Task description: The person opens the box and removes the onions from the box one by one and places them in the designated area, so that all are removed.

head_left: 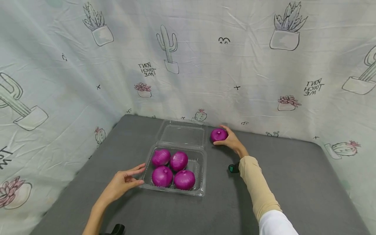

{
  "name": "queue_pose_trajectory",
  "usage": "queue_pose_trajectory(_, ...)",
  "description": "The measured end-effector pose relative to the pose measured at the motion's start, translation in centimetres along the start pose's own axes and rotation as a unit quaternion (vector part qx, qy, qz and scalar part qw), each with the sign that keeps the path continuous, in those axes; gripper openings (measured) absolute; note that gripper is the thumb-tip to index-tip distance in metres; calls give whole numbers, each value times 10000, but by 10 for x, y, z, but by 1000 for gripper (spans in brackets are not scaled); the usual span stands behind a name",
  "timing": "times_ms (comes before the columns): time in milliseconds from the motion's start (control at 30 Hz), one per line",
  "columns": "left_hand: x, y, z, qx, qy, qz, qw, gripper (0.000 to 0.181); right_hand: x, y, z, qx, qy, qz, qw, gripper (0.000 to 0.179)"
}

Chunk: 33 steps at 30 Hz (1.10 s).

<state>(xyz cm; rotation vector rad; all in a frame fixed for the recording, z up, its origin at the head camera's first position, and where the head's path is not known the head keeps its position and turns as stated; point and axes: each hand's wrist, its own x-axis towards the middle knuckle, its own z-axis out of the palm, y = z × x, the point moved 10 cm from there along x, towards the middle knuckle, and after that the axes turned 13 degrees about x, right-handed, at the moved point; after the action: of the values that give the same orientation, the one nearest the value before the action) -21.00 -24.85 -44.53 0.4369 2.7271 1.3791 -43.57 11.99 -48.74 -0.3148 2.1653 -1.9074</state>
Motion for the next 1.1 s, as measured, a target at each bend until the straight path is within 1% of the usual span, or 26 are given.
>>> queue_pose_trajectory(133,0,0,0,-23,-3,-24,10000,47,0,-3,-2,44,-83,-93,9999,93)
queue_pose_trajectory(300,0,0,0,-5,38,0,10000,47,0,-4,-3,254,-170,-123,9995,89)
queue_pose_trajectory(467,0,0,2,-65,18,37,10000,47,-2,-4,-5,98,-111,-142,9998,80)
queue_pose_trajectory(600,1,0,3,-90,38,123,9999,47,-2,-5,-7,-3,-22,-184,9998,74)
queue_pose_trajectory(733,3,1,3,-81,62,206,9997,47,-2,-8,-10,25,-34,-161,9999,73)
queue_pose_trajectory(867,2,2,2,-73,73,200,9997,47,-3,-15,-11,-74,-168,-240,9995,75)
queue_pose_trajectory(933,2,2,1,-50,83,183,9998,47,-4,-18,-11,-75,-255,-352,9990,75)
queue_pose_trajectory(1000,1,3,0,-26,88,169,9998,47,-5,-19,-11,-91,-357,-455,9983,75)
queue_pose_trajectory(1100,1,3,0,-4,89,174,9998,47,-7,-16,-11,-87,-492,-445,9978,77)
